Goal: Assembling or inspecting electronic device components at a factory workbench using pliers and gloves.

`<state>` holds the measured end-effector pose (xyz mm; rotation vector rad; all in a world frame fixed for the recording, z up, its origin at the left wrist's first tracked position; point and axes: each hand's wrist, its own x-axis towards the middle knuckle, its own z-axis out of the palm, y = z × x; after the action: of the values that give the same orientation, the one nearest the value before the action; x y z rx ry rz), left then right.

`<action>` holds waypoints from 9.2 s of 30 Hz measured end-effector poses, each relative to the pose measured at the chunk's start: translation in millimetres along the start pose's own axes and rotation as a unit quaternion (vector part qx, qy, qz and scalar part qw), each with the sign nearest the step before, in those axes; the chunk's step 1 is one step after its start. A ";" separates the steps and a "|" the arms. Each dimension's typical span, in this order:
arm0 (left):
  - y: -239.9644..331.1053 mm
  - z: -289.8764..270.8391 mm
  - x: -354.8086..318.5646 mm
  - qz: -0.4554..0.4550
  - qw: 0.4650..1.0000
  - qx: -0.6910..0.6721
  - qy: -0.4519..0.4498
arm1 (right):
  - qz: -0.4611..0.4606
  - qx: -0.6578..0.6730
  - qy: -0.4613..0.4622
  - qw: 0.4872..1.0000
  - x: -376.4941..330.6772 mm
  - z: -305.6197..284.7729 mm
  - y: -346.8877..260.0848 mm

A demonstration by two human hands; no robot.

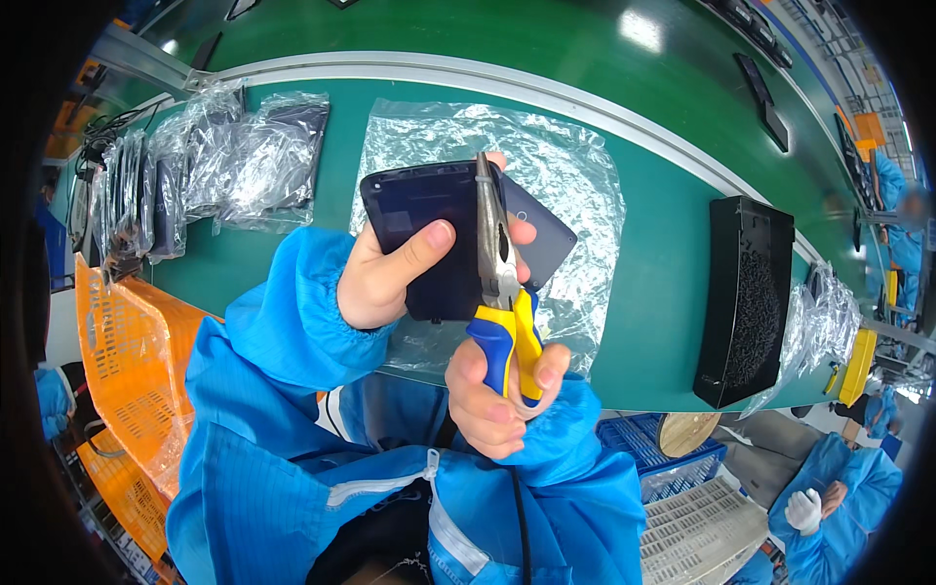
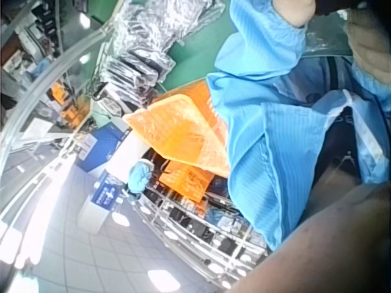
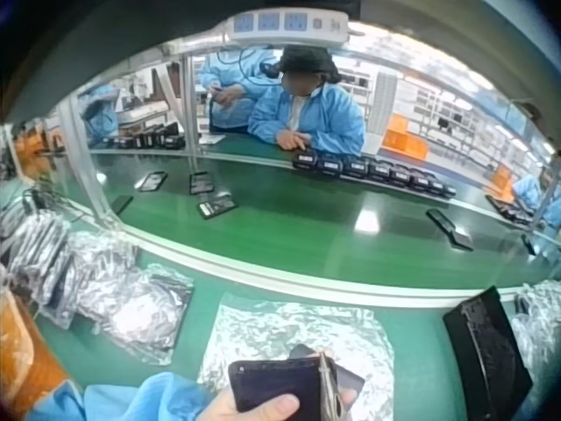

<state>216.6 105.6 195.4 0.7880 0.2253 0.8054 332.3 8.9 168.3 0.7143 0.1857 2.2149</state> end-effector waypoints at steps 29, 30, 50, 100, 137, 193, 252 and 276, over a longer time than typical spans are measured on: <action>3.9 -10.3 6.0 -0.033 0.990 -0.043 0.127 | -0.262 -0.662 0.482 0.511 -10.7 73.2 4.4; 3.4 -8.2 5.6 -0.036 0.989 -0.036 0.139 | -0.258 -0.720 0.560 0.318 -18.6 73.4 -4.2; -0.7 0.0 5.4 -0.174 0.980 -0.023 0.092 | -0.234 -0.736 0.509 -0.380 -83.8 118.1 -73.7; -13.4 -8.7 -3.6 -0.089 0.995 0.044 0.017 | -0.336 -0.678 0.408 0.511 6.8 66.7 -37.7; -13.8 0.1 -8.5 -0.069 0.990 0.111 0.045 | -0.337 -0.598 0.370 0.625 13.2 33.8 -16.7; -53.8 49.9 -18.3 0.039 0.971 0.182 0.148 | -0.271 -0.756 0.508 -0.312 -82.5 72.9 -35.4; -55.4 72.0 -25.3 0.089 0.984 0.021 0.152 | -0.241 -0.879 0.403 -0.079 -33.1 45.4 46.3; -51.5 72.6 -36.6 0.151 0.933 0.302 0.129 | -0.167 -0.899 0.389 0.114 -44.3 63.8 60.3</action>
<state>254.0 17.6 206.0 1.3173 0.6170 1.1537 352.1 -70.3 223.1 -1.6887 -1.4476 0.5252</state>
